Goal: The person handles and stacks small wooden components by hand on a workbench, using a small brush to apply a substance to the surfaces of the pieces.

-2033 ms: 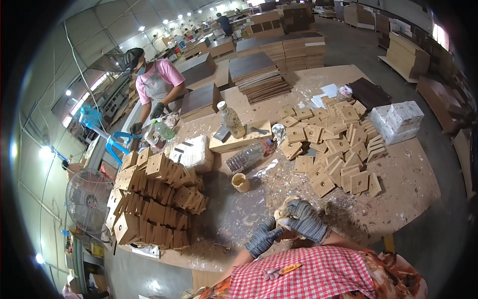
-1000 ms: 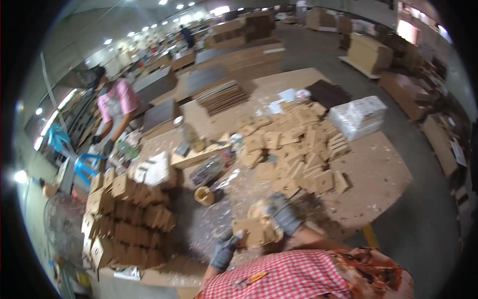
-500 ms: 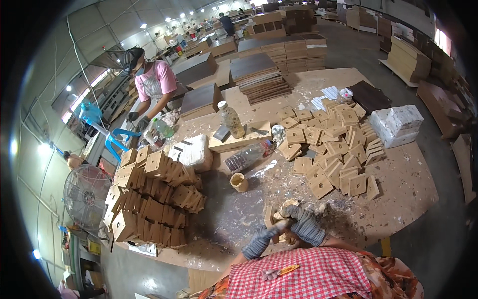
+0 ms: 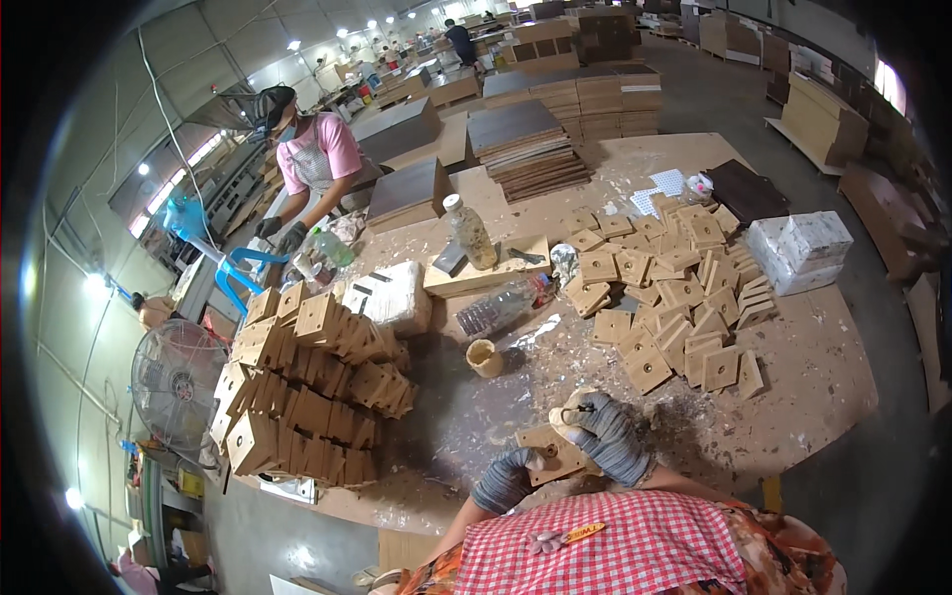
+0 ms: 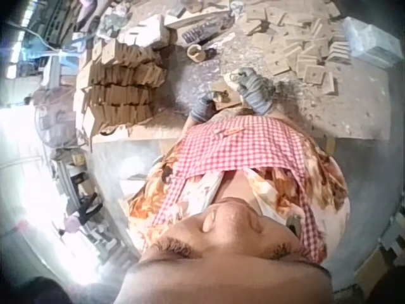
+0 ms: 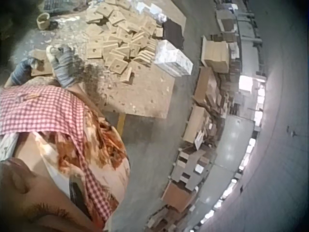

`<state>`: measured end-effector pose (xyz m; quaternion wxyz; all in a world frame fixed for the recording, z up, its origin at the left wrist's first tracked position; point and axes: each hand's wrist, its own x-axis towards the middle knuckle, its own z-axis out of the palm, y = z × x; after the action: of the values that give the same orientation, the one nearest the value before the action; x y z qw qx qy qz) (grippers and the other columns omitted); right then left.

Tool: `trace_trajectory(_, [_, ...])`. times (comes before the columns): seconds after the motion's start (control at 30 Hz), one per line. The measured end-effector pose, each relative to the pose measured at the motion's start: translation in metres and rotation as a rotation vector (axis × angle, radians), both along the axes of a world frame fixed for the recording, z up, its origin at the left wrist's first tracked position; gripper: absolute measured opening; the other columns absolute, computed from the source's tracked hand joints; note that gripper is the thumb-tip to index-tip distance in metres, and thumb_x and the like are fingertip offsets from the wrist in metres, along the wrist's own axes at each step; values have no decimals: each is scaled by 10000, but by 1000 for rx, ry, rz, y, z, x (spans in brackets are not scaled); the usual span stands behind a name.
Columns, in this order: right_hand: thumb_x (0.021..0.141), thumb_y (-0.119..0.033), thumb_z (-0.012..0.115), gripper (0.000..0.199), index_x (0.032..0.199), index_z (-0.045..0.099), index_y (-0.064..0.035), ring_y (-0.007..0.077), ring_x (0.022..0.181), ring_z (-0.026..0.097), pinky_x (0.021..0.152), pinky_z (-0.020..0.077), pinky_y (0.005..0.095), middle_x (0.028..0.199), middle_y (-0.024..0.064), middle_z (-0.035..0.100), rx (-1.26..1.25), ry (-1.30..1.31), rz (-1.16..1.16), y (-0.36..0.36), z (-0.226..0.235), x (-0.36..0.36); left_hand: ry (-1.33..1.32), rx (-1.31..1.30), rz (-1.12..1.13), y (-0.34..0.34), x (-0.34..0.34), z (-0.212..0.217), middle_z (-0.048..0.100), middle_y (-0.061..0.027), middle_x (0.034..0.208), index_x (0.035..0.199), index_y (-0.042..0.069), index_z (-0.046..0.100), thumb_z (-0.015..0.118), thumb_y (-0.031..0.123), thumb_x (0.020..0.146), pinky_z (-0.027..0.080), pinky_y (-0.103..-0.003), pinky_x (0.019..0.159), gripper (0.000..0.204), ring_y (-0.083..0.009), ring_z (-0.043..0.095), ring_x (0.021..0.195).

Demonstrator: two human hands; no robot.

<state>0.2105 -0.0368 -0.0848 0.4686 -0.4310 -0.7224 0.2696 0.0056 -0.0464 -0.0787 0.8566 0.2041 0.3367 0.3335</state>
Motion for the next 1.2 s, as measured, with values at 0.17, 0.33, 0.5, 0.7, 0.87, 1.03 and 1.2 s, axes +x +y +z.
trace_trajectory(0.17, [815, -160, 618, 219, 991, 654, -36, 228, 921, 538, 808, 439, 324, 975, 98, 550, -243, 223, -252, 26, -61, 21, -113, -28, -6, 16, 1, -12, 570, -177, 1122, 1248, -36, 436, 674, 123, 624, 467, -405, 944, 687, -305, 564, 1049])
trace_trajectory(0.33, [838, -241, 599, 234, 948, 657, -43, 247, 929, 533, 840, 428, 348, 1058, 128, 577, -289, 360, -36, 0, -52, 13, -70, -97, 198, 6, -14, 1, 564, -212, 1130, 1230, -39, 430, 657, 120, 700, 495, -436, 915, 599, -327, 565, 1071])
trace_trajectory(0.5, [788, -425, 658, 418, 950, 609, -43, 206, 942, 583, 816, 464, 323, 1007, 96, 631, -162, -103, 338, -1, -62, 29, -123, -159, 445, 20, -26, -42, 564, -163, 1114, 1223, 15, 437, 660, 89, 768, 501, -439, 909, 512, -321, 571, 1028])
trace_trajectory(0.7, [901, -386, 529, 388, 1049, 542, -28, 185, 742, 615, 704, 490, 312, 810, 76, 633, -247, 285, -80, -8, -21, 73, 449, 377, 860, 47, -90, -4, 605, -70, 1069, 1195, 50, 528, 664, 56, 764, 485, -307, 826, 452, -190, 578, 980])
trace_trajectory(0.87, [925, -356, 452, 361, 939, 600, -27, 120, 602, 531, 615, 412, 274, 642, 31, 582, -228, 354, -499, -7, -60, 104, 1592, 1041, 1066, 102, -198, -26, 532, -92, 1096, 1175, 77, 560, 647, 66, 772, 447, -304, 881, 412, -220, 532, 1018])
trace_trajectory(1.03, [918, -244, 504, 260, 1008, 563, -7, 183, 941, 495, 864, 398, 312, 1037, 96, 542, -352, 512, -552, -23, -65, 106, 2421, 665, 414, 105, -185, -9, 390, -171, 1350, 1277, 192, 510, 659, 470, 756, 277, -481, 1037, 609, -387, 349, 1223])
trace_trajectory(1.2, [840, -215, 566, 268, 1024, 588, -22, 309, 1033, 483, 934, 372, 381, 1080, 152, 523, -216, -48, -627, -28, -106, 123, 2327, 667, 358, 112, -204, -17, 322, -168, 1411, 1323, 201, 460, 615, 541, 746, 216, -491, 1063, 687, -404, 303, 1256])
